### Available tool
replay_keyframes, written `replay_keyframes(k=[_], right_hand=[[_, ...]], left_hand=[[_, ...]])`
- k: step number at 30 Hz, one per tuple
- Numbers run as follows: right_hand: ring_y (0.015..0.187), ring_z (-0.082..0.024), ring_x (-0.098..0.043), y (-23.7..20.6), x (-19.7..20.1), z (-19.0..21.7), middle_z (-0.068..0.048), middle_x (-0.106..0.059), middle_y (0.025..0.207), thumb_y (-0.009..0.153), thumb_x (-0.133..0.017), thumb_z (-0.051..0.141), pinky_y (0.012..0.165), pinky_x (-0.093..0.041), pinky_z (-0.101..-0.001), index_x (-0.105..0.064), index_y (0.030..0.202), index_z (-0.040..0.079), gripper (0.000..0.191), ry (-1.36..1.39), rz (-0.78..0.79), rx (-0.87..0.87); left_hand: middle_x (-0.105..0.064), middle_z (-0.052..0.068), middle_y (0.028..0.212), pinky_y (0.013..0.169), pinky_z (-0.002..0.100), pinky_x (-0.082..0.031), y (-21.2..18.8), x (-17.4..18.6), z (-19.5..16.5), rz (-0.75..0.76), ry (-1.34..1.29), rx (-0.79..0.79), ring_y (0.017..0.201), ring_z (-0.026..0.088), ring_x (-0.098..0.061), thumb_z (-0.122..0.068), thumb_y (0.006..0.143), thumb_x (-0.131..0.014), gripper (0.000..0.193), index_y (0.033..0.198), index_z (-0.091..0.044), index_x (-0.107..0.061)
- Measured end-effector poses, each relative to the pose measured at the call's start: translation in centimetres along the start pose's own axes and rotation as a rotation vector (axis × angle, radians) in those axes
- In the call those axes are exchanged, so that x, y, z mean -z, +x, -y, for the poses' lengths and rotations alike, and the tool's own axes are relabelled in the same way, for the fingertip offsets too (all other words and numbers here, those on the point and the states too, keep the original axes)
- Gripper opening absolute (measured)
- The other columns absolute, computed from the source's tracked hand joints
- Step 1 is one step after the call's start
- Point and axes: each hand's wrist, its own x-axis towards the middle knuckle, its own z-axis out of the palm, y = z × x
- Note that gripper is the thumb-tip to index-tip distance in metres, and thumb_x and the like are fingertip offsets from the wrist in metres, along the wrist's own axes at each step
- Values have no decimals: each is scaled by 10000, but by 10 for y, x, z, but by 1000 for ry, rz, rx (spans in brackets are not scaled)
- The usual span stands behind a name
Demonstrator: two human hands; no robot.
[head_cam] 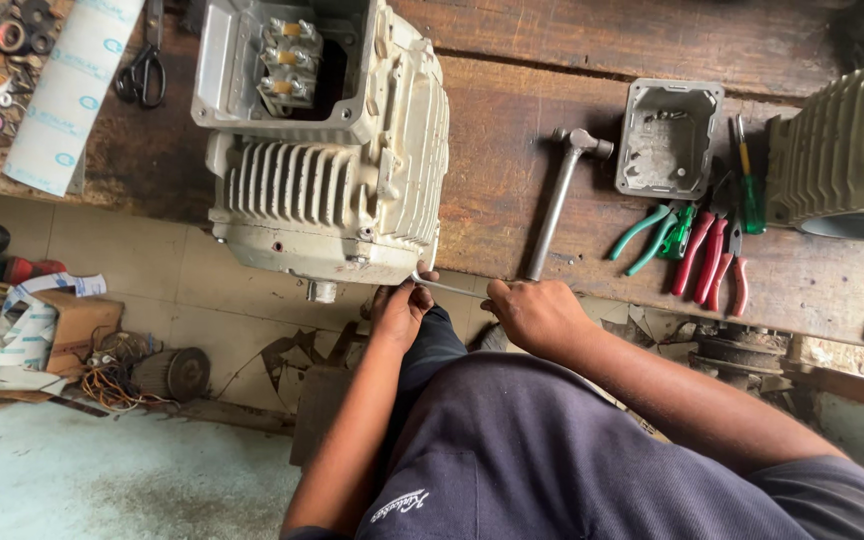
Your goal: The person works on an electric motor at a cluttered workbench, using a wrench to loosen and tighten bolts on the motor housing. They reposition and turn the motor on the bench to reach different sides, steadying it with one hand while working the fasteners with the other.
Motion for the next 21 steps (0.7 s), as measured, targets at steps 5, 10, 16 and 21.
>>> replay_keyframes(k=[5, 10, 16, 21], right_hand=[[500, -316, -651, 1, -10, -7, -122, -644, 598, 1015, -554, 387, 443, -485, -466, -578, 913, 81, 323, 3, 64, -20], [563, -372, -663, 4, -14, -13, -154, -678, 672, 1003, -558, 352, 455, -480, -503, -585, 936, 87, 274, 10, -47, 21], [634, -379, -691, 3, -22, -12, -157, -692, 696, 1012, -528, 393, 559, -522, -520, -579, 981, 84, 315, -19, 82, -51], [634, -388, -680, 0, -26, -4, -158, -690, 700, 1007, -533, 413, 546, -521, -523, -603, 979, 81, 341, -25, -15, -54]], left_hand=[[-746, 171, 1081, 648, 285, -512, 3, 8, 7, -4, 14, -9, 708, 121, -612, -123, 1014, -595, 263, 1249, -21, -655], [-730, 157, 1027, 605, 302, -472, 7, 8, 15, -35, 4, -14, 693, 144, -595, -74, 1027, -588, 210, 1202, 18, -661], [-770, 167, 1068, 606, 288, -485, 6, -7, -1, 65, 69, -83, 682, 120, -588, -136, 1051, -530, 271, 1220, 0, -693], [-756, 139, 1064, 633, 279, -515, -8, -15, -11, 41, 102, -41, 708, 108, -622, -154, 1075, -527, 270, 1247, -30, -693]])
